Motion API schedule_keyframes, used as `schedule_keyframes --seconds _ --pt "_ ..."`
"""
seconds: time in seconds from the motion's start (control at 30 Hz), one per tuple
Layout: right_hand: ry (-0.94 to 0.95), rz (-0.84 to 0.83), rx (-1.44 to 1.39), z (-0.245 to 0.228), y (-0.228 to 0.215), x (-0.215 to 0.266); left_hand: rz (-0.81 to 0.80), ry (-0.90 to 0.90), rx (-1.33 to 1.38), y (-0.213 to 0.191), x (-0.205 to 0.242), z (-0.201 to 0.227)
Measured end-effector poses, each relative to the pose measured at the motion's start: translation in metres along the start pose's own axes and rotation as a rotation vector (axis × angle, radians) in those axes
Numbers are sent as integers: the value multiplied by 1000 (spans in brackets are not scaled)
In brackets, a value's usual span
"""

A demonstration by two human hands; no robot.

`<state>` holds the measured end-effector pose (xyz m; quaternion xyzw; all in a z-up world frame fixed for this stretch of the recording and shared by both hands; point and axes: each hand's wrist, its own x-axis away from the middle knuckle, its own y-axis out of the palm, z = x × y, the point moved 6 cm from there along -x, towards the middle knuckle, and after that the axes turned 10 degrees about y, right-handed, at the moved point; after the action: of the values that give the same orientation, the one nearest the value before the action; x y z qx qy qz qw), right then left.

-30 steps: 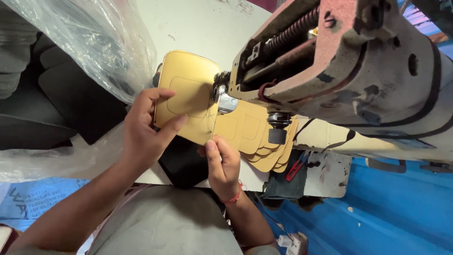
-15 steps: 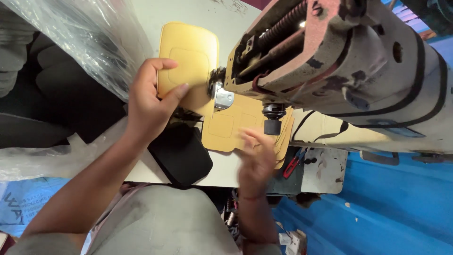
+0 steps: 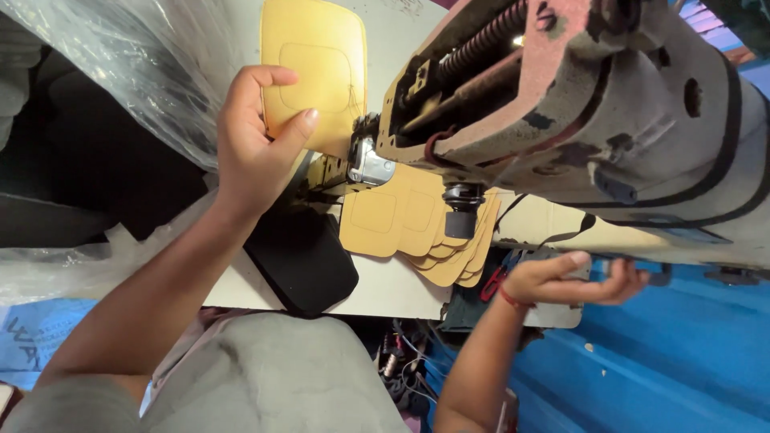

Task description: Stitching pieces of shoe components together using an industrial sewing machine.

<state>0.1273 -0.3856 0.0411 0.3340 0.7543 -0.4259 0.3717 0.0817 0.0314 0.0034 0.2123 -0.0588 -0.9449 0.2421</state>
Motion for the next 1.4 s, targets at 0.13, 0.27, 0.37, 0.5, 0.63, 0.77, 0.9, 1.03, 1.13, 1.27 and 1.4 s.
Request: schedule_keyframes --seconds 0.13,0.27,0.37,0.5,0.63,0.77,0.9,1.03,1.13,1.27,1.4 --pt "32 61 -36 4 6 10 12 7 4 1 1 2" --pt "72 17 -31 0 -13 -7 7 21 -32 0 4 0" --pt "66 -46 -125 -30 -19 -9 -26 67 -238 -3 0 1" --pt "199 -453 -231 -70 2 57 26 547 -872 9 2 82" --pt "-25 -903 -43 -113 44 102 -186 158 -718 -10 82 25" --pt "-148 -1137 -29 -123 83 98 -623 106 -900 0 119 43" --pt "-265 -1293 24 -137 97 87 -625 70 -1154 -18 130 37" --pt "-352 -1249 64 -150 78 97 -611 30 -1076 -24 135 34" --pt "-181 -1198 -16 -138 55 109 -601 74 -1014 -26 138 30" --pt "276 -1189 -298 -108 31 131 -544 -345 -353 -25 153 6" --pt "564 -1155 -302 -33 19 178 -286 -692 331 -19 191 -33"
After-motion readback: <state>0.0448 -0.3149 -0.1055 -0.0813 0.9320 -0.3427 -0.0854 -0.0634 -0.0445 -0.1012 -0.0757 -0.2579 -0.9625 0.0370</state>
